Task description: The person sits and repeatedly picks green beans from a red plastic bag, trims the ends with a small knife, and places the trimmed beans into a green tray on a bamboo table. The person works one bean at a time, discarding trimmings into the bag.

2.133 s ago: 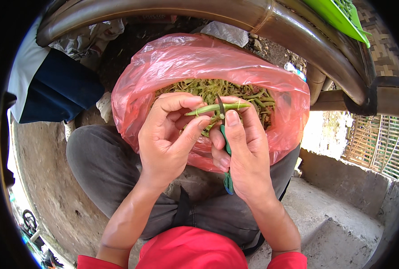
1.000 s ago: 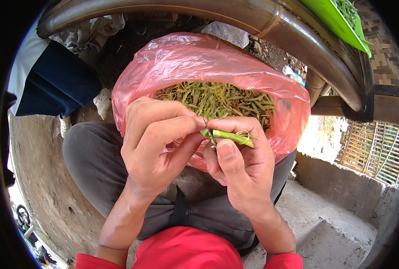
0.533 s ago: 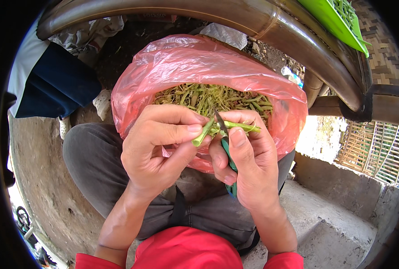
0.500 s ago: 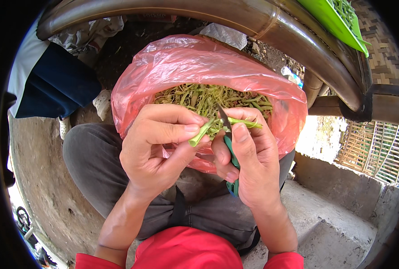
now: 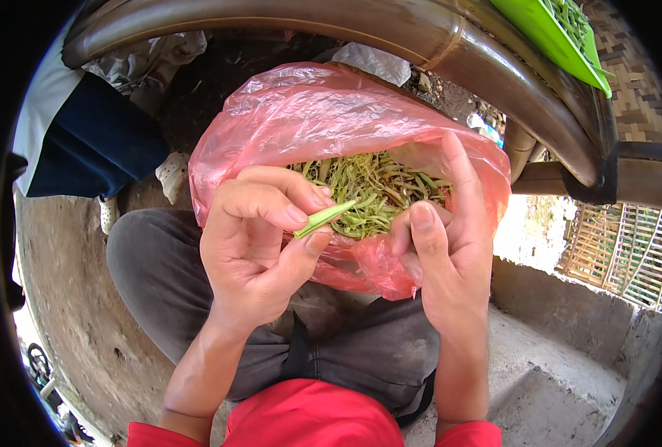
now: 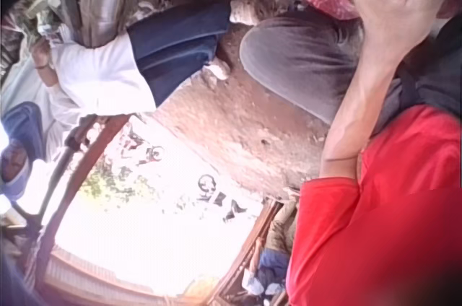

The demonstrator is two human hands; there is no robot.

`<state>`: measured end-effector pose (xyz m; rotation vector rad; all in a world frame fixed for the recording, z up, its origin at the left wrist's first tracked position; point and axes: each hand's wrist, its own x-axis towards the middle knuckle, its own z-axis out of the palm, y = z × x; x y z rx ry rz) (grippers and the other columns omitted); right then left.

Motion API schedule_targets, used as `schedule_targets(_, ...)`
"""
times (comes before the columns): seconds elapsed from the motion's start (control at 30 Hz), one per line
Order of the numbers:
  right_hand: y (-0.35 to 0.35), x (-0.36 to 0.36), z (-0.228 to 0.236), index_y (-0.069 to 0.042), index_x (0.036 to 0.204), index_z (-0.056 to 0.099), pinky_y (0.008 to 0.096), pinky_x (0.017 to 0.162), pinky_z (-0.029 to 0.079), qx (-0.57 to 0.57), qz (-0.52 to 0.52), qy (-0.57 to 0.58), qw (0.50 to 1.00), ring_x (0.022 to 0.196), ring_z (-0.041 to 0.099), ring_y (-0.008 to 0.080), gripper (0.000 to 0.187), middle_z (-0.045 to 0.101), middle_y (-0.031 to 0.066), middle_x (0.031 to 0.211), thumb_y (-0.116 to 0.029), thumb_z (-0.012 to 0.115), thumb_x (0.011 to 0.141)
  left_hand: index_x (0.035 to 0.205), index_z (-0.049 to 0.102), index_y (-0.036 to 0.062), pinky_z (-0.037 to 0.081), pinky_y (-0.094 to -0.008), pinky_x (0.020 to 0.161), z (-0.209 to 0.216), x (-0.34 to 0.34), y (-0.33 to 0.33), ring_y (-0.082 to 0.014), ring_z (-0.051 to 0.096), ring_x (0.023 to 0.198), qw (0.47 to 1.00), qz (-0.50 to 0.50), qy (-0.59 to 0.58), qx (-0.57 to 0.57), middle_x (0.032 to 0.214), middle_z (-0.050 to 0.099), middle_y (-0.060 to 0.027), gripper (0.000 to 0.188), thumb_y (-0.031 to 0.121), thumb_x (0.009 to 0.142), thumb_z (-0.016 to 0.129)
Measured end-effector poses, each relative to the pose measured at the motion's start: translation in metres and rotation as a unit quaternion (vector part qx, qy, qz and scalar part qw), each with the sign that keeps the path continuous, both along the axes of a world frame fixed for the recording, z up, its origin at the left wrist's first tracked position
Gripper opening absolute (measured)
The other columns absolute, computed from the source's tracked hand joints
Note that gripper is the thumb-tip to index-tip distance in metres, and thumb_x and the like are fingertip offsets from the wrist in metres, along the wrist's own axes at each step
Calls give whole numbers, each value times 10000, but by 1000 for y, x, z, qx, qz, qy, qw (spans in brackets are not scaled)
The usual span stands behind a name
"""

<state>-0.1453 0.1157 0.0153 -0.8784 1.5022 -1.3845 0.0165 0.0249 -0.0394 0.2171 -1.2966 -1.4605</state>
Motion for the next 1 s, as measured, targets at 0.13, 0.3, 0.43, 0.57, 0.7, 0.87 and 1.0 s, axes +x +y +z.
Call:
schedule_targets(0.13,9,17,11,-6,1541,368,180,549,366,-71,59,13,996,648,538,39,642,597,12,767,-319,619,1040,1083,522,49,530,-350,978,3,2,6,-200,617,1077,996,-30,-43,70,1133,581,-153,325,-161,871,652)
schedule_targets(0.3,8,27,6,5,1437,500,179,580,401,-32,43,-2,999,705,560,43,503,611,0,805,-278,624,1041,1082,521,48,515,-370,1008,6,6,7,-198,620,1081,996,-34,-66,50,1140,591,-151,310,-146,879,651)
schedule_targets(0.43,7,27,4,6,1380,534,173,559,388,-52,38,13,998,686,545,32,447,617,6,802,-282,612,1047,1080,521,54,498,-389,1038,5,5,6,-200,626,1079,997,-8,-75,-3,1148,592,-151,308,-143,879,646)
schedule_targets(0.57,7,26,3,-6,1372,526,174,538,363,-56,42,-13,997,655,512,24,431,613,10,789,-276,612,1048,1084,537,61,436,-448,1117,4,6,5,-196,640,1067,996,-9,-86,5,1135,612,-146,331,-166,861,626)
schedule_targets(0.7,7,27,2,-15,1349,522,176,532,352,-56,30,-7,998,643,498,23,397,602,8,774,-252,616,1045,1072,568,65,338,-515,1190,1,6,2,-185,656,1056,994,10,-104,-21,1097,643,-132,346,-185,837,618)
schedule_targets(0.87,7,28,0,-17,1326,522,182,529,350,-55,27,-37,997,649,495,28,357,590,8,774,-220,612,1046,1028,599,74,307,-559,1198,-3,5,-1,-186,682,1030,993,22,-112,-39,1069,672,-117,319,-176,832,630)
schedule_targets(1.0,5,29,-5,-22,1313,526,185,528,349,-48,17,-68,996,665,497,31,325,589,9,786,-200,602,1051,978,617,73,351,-567,1169,-4,5,-5,-195,703,1009,983,62,-154,-81,1031,709,-113,269,-154,838,654)
